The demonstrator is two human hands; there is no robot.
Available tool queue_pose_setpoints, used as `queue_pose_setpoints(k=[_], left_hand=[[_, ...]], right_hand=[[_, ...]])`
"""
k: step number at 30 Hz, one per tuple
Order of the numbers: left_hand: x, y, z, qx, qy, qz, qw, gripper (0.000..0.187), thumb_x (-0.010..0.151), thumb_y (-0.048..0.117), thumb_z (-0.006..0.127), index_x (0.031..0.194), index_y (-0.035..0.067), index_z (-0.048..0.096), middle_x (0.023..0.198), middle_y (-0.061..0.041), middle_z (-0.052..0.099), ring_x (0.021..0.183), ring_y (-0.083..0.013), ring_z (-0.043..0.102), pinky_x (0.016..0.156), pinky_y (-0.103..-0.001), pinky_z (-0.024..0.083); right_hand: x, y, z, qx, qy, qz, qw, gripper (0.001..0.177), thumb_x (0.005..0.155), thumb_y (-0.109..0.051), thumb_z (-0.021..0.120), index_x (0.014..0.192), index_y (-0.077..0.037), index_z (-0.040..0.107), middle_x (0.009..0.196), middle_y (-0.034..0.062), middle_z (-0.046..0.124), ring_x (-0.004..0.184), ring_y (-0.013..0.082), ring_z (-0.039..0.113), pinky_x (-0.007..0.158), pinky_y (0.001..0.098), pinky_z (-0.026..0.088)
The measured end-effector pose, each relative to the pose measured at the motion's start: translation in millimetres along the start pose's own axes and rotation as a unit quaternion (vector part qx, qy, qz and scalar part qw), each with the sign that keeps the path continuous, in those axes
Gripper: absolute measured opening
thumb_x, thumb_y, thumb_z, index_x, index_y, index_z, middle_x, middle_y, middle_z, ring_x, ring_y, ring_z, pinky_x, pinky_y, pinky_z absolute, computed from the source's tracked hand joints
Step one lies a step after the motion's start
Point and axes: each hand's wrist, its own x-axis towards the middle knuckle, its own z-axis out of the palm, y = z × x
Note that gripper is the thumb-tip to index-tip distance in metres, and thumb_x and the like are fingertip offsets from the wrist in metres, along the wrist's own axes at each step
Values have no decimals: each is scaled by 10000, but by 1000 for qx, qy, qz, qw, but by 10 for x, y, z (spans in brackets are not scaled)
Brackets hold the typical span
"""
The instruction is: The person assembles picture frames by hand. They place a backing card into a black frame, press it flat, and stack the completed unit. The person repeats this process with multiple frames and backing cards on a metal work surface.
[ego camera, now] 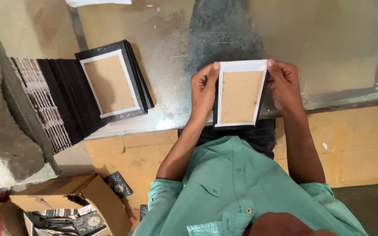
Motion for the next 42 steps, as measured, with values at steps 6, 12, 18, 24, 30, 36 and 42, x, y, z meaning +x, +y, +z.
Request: queue_pose_setpoints(k=[6, 12, 18, 24, 30, 36, 42], left_hand=[[34, 34, -26, -63, -8, -40, 997, 221, 1029, 178, 678, 1039, -20, 776, 895, -27, 753, 777, -65, 640, 718, -246, 508], [70, 198, -75, -24, -70, -40, 996, 159, 960, 52, 724, 1100, -8, 773, 946, -53, 792, 838, -85, 706, 786, -242, 557], [190, 435, -280, 384, -119, 137, 905, 277, 966, 64, 747, 1237, 123, 759, 942, -81, 810, 816, -176, 687, 752, -303, 540], [248, 603, -402, 470, -235, 292, 799, 634, 933, 87, 725, 1520, 120, 485, 1402, -172, 635, 1310, -360, 600, 1110, -425, 507], [175, 317, -479, 502, -313, 256, 765, 616, 959, 194, 741, 1505, 54, 493, 1500, -169, 537, 1391, -357, 504, 1202, -450, 400], [121, 373, -424, 519, -285, 310, 744, 503, 956, 200, 769, 1418, 88, 606, 1400, -87, 654, 1326, -280, 625, 1138, -410, 508], [398, 537, -405, 253, -306, 111, 911, 330, 906, -25, 733, 1228, 14, 675, 1057, -157, 762, 949, -158, 723, 809, -291, 566]], right_hand=[[-4, -88, -15, -16, -36, 6, 999, 150, 1067, -117, 680, 1035, 10, 754, 858, 7, 709, 727, 32, 605, 647, 199, 463], [9, -172, 58, -43, -48, -4, 998, 108, 1027, -57, 720, 1087, 27, 753, 897, 40, 742, 754, 37, 616, 685, 202, 472], [56, -445, 113, -165, -132, -84, 974, 202, 957, -59, 766, 1156, -33, 739, 1067, 62, 769, 967, 90, 720, 883, 256, 571], [108, -425, 243, -507, -78, -355, 781, 246, 783, -124, 914, 1018, -134, 839, 788, 115, 655, 773, 249, 518, 666, 360, 430], [85, -248, 118, -527, -75, -336, 777, 174, 905, -152, 918, 1064, -172, 850, 906, 38, 656, 868, 186, 566, 753, 342, 476], [53, -428, 249, -535, -223, -343, 739, 714, 802, -400, 808, 1392, -56, 599, 1355, 170, 624, 1265, 378, 601, 1079, 474, 477], [-115, -346, 321, -606, -223, -299, 702, 666, 921, -445, 738, 1457, -81, 584, 1479, 185, 585, 1364, 370, 557, 1158, 464, 456]])
